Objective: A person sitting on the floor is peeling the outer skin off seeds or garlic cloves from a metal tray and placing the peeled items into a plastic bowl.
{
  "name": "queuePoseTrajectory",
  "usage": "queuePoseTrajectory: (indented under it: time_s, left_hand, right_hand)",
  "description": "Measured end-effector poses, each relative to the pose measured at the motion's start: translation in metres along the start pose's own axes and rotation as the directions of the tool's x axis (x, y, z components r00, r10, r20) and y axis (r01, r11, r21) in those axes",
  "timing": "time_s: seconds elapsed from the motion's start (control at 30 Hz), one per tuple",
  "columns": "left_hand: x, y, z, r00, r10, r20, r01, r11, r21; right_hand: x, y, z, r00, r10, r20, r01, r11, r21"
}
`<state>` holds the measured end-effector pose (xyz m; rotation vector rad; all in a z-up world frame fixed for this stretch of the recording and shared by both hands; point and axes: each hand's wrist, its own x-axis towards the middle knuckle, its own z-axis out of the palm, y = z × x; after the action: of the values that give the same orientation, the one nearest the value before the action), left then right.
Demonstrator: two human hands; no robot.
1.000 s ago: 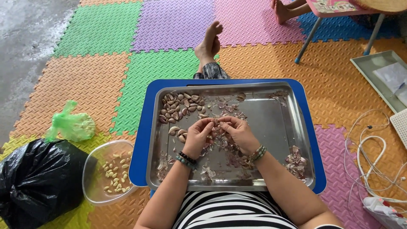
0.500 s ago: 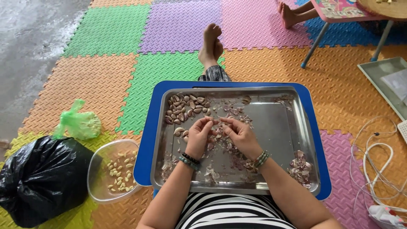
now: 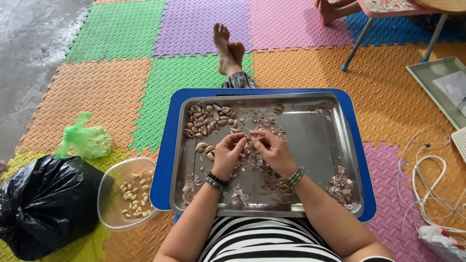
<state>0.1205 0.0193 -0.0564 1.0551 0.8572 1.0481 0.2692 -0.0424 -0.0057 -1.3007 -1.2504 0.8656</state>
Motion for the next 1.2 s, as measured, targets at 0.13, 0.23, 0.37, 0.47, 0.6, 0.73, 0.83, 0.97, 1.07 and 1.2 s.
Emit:
queuePoseTrajectory:
  time_s: [0.13, 0.23, 0.37, 0.47, 0.6, 0.73, 0.83, 0.97, 1.07, 1.2]
  left_hand:
    - [-0.004, 0.001, 0.001, 1.0, 0.01, 0.006, -0.01, 0.999, 0.045]
    - [-0.005, 0.003, 0.003, 0.999, 0.037, 0.012, -0.038, 0.997, 0.072]
    - [-0.001, 0.001, 0.002, 0.997, 0.073, 0.011, -0.074, 0.991, 0.111]
    - [0.002, -0.004, -0.001, 0.997, 0.072, 0.015, -0.073, 0.993, 0.088]
    - [0.0, 0.001, 0.002, 1.0, 0.028, 0.001, -0.028, 0.997, 0.077]
    - [-0.001, 0.001, 0.002, 1.0, 0.008, -0.012, -0.007, 0.997, 0.081]
    - [-0.006, 0.013, -0.002, 0.999, 0.038, 0.005, -0.038, 0.981, 0.192]
    - [-0.001, 0.014, 0.001, 0.996, 0.092, 0.001, -0.087, 0.931, 0.355]
    - [-0.006, 0.019, 0.005, 0.998, 0.052, -0.02, -0.041, 0.933, 0.356]
    - [-0.007, 0.018, 0.006, 0.999, 0.042, 0.011, -0.043, 0.953, 0.301]
  right_hand:
    - [-0.002, -0.003, 0.001, 1.0, -0.009, -0.002, 0.009, 1.0, 0.003]
    - [-0.004, 0.002, 0.0, 1.0, -0.023, -0.008, 0.023, 1.0, -0.002]
    - [-0.002, 0.007, 0.0, 1.0, -0.02, -0.003, 0.02, 0.999, -0.04]
    - [0.0, 0.008, 0.001, 1.0, -0.004, 0.009, 0.005, 0.999, -0.042]
    - [-0.002, 0.008, 0.001, 1.0, 0.017, 0.002, -0.017, 0.998, -0.053]
    - [-0.002, 0.01, 0.002, 1.0, 0.024, -0.004, -0.024, 0.998, -0.065]
    - [-0.002, 0.017, 0.006, 1.0, 0.011, 0.005, -0.01, 0.995, -0.099]
    - [-0.002, 0.006, 0.004, 1.0, -0.024, -0.019, 0.02, 0.98, -0.199]
    - [0.001, 0.014, 0.002, 0.999, -0.04, -0.003, 0.039, 0.972, -0.231]
    - [0.005, 0.031, 0.008, 0.948, -0.313, -0.05, 0.248, 0.831, -0.498]
